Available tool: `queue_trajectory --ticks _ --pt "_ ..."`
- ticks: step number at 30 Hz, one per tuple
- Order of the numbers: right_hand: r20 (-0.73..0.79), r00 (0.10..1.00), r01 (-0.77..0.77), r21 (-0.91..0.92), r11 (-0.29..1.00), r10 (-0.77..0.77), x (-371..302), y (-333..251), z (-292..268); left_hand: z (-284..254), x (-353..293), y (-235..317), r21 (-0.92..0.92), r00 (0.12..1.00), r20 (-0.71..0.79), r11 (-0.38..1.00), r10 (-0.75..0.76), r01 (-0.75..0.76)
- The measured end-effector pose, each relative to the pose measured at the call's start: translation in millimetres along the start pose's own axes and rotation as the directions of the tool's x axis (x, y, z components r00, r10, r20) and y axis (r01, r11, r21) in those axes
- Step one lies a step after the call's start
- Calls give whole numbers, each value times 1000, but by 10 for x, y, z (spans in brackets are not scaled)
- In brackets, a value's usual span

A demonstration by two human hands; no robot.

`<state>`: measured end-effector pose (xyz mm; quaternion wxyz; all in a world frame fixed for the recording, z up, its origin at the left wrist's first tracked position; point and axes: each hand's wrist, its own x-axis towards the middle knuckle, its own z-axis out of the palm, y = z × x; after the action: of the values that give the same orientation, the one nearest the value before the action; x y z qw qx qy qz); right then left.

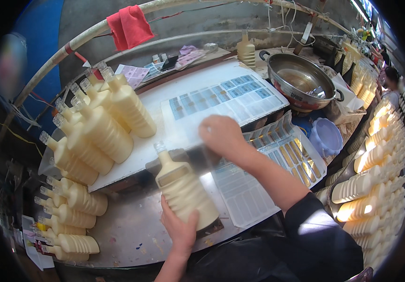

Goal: The person applies adhesive labels to the necks and bodies of several cream-colored plastic bottles. They peel each label from a sheet, position it on the bottle, and smooth it down by hand. Finished bottles are placed on a nearby shelf.

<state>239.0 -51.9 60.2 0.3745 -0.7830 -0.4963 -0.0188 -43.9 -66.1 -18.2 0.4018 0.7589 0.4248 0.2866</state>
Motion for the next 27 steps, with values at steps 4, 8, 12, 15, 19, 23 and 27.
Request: queue_trajectory --ticks 4,8,12,15,19,23,27 --pt "66 996 -41 -281 959 62 519 517 74 47 43 36 0 999 19 999 37 -37" --pt "488 832 10 -488 873 264 695 351 -126 43 13 -23 68 998 -14 996 58 -57" --pt "514 845 114 -443 889 148 234 336 -60 14 -14 -49 -29 1000 3 999 22 -22" --pt "294 942 268 -361 893 -164 -280 448 -33 6 -35 0 -53 1000 19 999 -3 4" --pt "84 894 430 -430 794 -439 -431 692 16 72 -49 -115 -189 1000 -3 982 2 -2" --pt "60 936 353 -144 925 -348 -473 550 -85 66 -168 -67 -272 1000 -16 962 -4 -1" --pt "197 920 280 274 920 -338 -810 -112 -274 45 -284 -195 -193 998 -23 980 51 -55"
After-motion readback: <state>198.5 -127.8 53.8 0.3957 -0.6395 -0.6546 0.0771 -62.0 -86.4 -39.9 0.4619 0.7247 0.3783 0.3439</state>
